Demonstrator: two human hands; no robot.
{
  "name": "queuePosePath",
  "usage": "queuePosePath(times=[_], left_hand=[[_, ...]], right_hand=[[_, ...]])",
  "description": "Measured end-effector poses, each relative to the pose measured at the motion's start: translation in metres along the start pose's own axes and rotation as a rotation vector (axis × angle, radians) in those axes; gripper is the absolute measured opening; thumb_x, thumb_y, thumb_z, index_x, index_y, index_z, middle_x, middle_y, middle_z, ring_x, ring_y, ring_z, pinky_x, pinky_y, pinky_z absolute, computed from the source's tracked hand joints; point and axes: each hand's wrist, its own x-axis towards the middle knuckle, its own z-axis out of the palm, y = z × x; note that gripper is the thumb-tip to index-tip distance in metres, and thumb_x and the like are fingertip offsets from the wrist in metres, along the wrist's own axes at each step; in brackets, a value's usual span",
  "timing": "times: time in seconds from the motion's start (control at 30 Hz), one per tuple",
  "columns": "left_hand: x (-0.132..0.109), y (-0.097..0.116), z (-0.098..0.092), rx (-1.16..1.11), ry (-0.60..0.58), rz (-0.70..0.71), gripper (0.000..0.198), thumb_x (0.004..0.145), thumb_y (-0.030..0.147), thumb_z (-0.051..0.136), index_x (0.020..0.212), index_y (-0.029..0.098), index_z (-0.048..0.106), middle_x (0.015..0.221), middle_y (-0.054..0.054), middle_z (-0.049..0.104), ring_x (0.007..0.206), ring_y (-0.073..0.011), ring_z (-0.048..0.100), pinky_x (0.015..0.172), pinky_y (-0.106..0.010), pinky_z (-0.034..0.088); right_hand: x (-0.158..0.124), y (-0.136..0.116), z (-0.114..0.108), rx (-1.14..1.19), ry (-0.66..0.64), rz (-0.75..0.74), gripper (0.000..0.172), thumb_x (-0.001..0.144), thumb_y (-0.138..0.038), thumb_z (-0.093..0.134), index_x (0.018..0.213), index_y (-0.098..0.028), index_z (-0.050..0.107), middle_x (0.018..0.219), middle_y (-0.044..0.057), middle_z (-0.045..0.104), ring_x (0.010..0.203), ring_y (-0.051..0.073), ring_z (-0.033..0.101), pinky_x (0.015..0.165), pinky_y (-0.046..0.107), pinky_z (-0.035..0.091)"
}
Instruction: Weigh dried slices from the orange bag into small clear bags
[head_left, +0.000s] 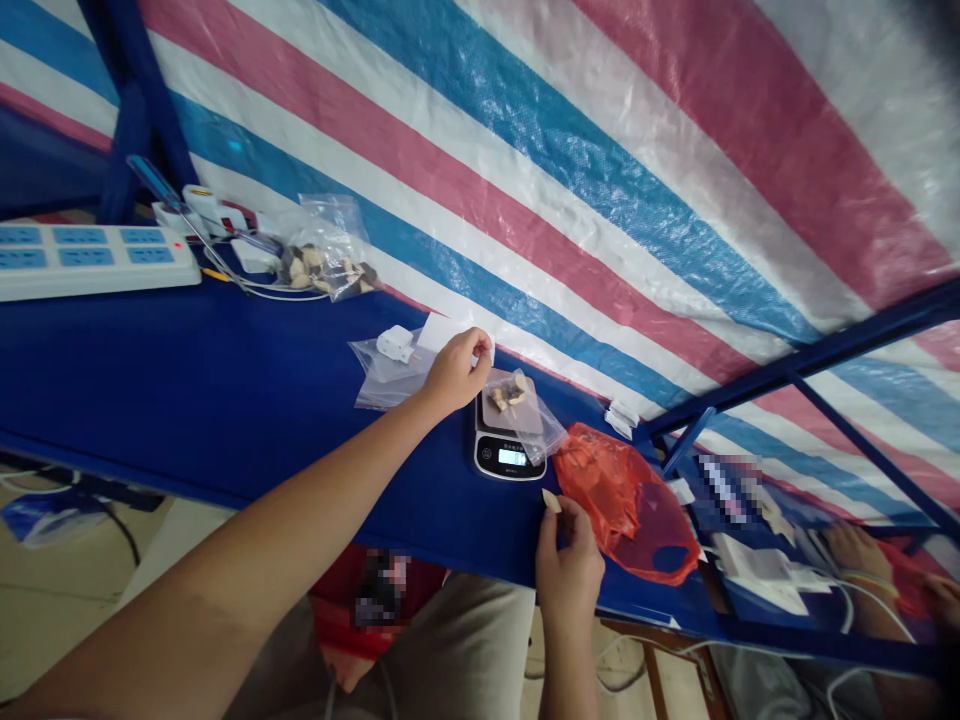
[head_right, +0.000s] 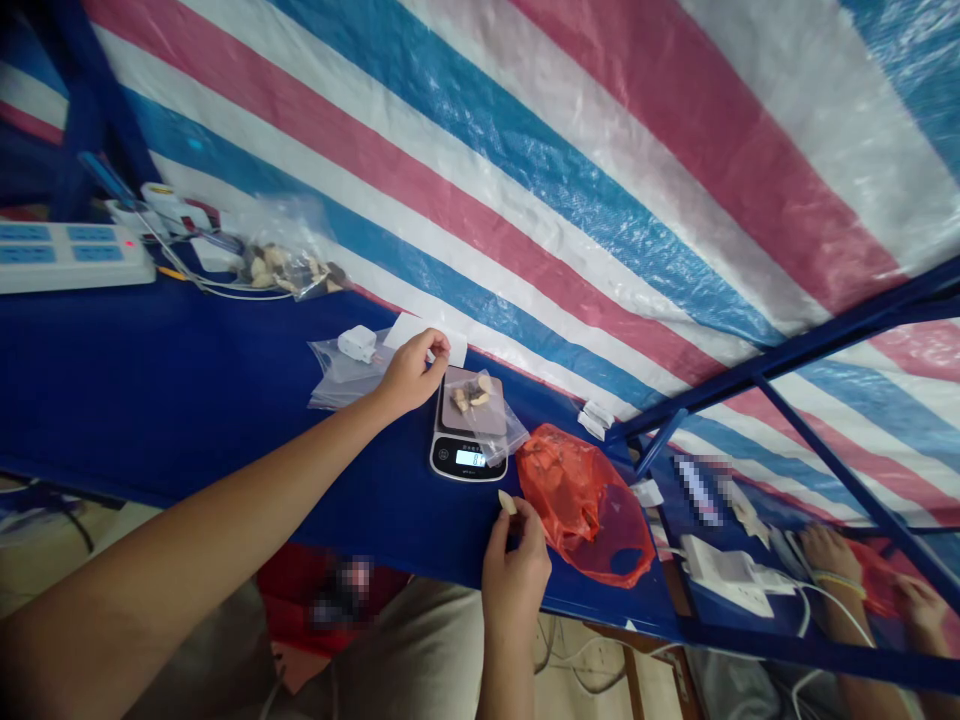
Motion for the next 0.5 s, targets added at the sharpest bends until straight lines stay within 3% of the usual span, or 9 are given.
queuePosePath(times=[0.13,0.3,0.5], left_hand=[[-0.001,0.0,0.0,0.003,-0.012,0.006,0.011,0.088,0.013,0.049,0.093,0.022,0.053,0.085,-0.002,0.062,0.083,-0.0165,0.06,0.079,-0.032,0.047],[-0.002,0.003,0.0,0.008,-0.029,0.014,0.01,0.088,0.014,0.048,0.092,0.022,0.052,0.086,-0.002,0.062,0.084,-0.0171,0.059,0.078,-0.032,0.047],[-0.004,0.007,0.001,0.007,-0.128,0.081,0.01,0.093,0.019,0.048,0.097,0.021,0.057,0.098,-0.006,0.067,0.096,-0.0196,0.061,0.089,-0.036,0.049]], right_hand=[[0.004,-0.001,0.005,-0.007,-0.001,-0.003,0.044,0.095,-0.059,0.052,0.105,-0.019,0.067,0.097,0.012,0.075,0.083,0.026,0.072,0.078,0.036,0.051],[0.008,-0.003,0.009,0.186,0.061,0.146,0.048,0.09,-0.064,0.059,0.103,-0.018,0.064,0.098,0.013,0.074,0.087,0.025,0.072,0.08,0.035,0.053],[0.028,-0.011,0.016,0.292,0.088,0.191,0.05,0.087,-0.064,0.064,0.103,-0.017,0.064,0.1,0.015,0.074,0.09,0.025,0.072,0.082,0.037,0.056]])
